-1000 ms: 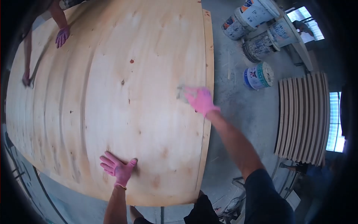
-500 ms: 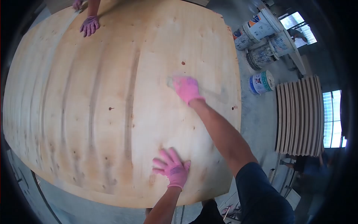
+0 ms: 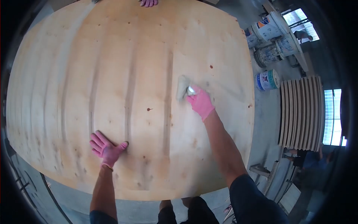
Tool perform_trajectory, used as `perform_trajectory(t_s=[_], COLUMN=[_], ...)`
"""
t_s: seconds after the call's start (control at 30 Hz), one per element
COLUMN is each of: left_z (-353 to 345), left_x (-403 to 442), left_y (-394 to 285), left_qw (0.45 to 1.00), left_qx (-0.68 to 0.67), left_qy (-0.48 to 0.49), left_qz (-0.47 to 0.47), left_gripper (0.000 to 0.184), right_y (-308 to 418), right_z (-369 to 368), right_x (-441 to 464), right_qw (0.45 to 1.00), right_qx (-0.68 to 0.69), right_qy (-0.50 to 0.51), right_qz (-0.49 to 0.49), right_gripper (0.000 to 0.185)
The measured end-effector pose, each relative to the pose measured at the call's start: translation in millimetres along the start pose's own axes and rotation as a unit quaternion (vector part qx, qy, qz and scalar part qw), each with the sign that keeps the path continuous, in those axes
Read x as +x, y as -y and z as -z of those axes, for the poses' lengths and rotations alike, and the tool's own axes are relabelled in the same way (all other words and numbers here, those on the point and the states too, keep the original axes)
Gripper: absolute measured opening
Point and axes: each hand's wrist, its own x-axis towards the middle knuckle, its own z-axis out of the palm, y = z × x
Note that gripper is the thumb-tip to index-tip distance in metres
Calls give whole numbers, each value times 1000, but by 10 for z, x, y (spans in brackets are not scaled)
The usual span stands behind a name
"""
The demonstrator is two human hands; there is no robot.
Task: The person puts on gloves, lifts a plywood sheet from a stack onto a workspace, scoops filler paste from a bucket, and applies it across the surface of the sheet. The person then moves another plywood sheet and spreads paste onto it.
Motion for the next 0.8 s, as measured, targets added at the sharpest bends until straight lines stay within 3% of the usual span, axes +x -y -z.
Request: perform_trajectory(t_s=[0.07,0.1,0.13,0.17,0.23,0.3,0.4,0.47,0.57,0.67,0.7,0.8], left_z=[3,15,16,22,-17,-65,-88,-24,52,123,197,544], left_x=[52,66,34,21,45,31,42,45,-24,-90,-29,-21], left_y=[2,-24,-8,-20,-11,32,61,19,-4,285,585,1620], left_qw=[1000,1000,1000,1000,1000,1000,1000,1000,1000,986,963,979], left_qx=[-15,-8,5,-13,-11,-15,2,-6,7,59,106,120], left_qy=[-8,-5,4,-2,-10,-14,-21,-4,8,1,-3,-2], left_qz=[-5,-3,2,-1,-2,-11,-20,-18,-21,-159,-249,-163], left_gripper=[148,147,147,146,146,145,146,146,142,137,133,132], right_y=[240,352,367,376,631,1171,1158,700,793,837,624,573], right_z=[-225,-285,-326,-360,-388,-405,-533,-629,-916,-1126,-1088,-1073], right_x=[303,458,576,714,905,795,172,-494,-1568,-2435,-2585,-2382], right_qw=[964,920,954,948,926,941,890,918,907,914,920,913], right_qx=[188,277,85,-113,-315,-319,-431,-371,-412,-406,-392,-390], right_qy=[-63,-93,-163,-219,-159,54,145,60,33,5,-8,-98], right_qz=[-177,-261,-236,-200,-131,-101,-39,127,75,20,1,-67], right_gripper=[44,45,44,44,43,41,37,37,38,38,40,39])
